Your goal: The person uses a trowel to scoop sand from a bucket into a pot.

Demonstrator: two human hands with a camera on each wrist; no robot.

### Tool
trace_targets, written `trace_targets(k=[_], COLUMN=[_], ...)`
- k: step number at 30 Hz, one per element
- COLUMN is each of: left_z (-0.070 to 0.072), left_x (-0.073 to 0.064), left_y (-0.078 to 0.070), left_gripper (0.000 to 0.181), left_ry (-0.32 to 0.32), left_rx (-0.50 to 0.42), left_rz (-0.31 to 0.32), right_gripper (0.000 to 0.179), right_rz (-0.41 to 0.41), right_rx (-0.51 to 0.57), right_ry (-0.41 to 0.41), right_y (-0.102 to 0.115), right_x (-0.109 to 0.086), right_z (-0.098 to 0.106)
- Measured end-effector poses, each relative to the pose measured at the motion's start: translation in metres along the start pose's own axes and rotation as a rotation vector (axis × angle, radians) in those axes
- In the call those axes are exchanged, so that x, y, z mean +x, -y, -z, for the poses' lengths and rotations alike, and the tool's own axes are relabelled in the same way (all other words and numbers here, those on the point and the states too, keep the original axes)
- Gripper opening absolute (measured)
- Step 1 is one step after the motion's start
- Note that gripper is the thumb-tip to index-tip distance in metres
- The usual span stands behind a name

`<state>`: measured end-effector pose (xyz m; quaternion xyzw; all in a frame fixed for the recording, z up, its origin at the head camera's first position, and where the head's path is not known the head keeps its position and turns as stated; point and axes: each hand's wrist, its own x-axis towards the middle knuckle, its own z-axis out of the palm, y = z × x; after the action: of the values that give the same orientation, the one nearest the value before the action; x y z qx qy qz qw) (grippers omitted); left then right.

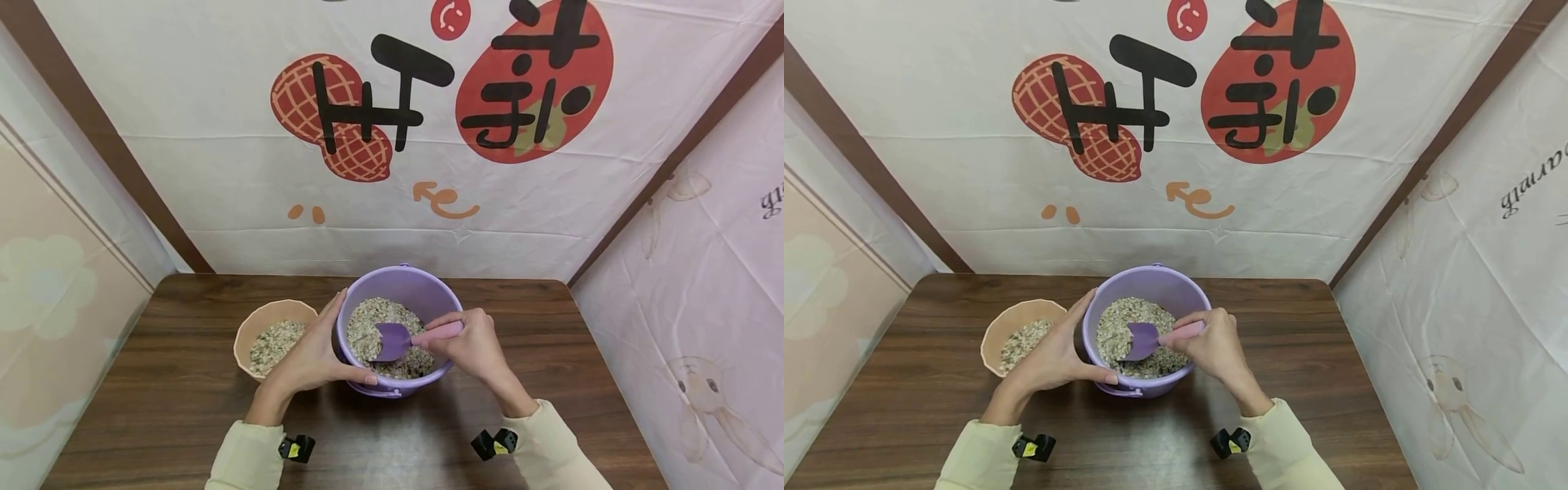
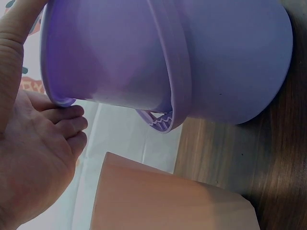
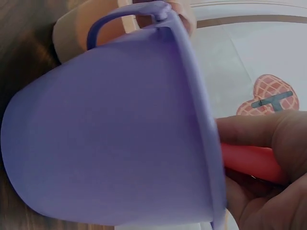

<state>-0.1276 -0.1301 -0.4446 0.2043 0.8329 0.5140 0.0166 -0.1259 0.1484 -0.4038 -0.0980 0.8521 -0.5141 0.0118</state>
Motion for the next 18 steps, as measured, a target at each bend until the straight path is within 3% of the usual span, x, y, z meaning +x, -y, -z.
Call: trace_targets(k=[10, 18], left_z=[-0.0014, -0.0008], left_x=[0.0019, 0.0010], left_y=[0.0006, 0.0014], left_gripper=[0.145, 0.145], left_ry=[-0.006, -0.004], left_rx=[-0.013, 0.000], left_rz=[-0.013, -0.015], right_gripper=[0.020, 0.021], right_rz=[0.016, 0.052], right_rx=[-0.048, -0.048], right_ry=[-0.145, -0.118], right_y=[-0.0039, -0.0059], right_x=[0.0082, 0.0083], right_z=[-0.0077, -0.0063])
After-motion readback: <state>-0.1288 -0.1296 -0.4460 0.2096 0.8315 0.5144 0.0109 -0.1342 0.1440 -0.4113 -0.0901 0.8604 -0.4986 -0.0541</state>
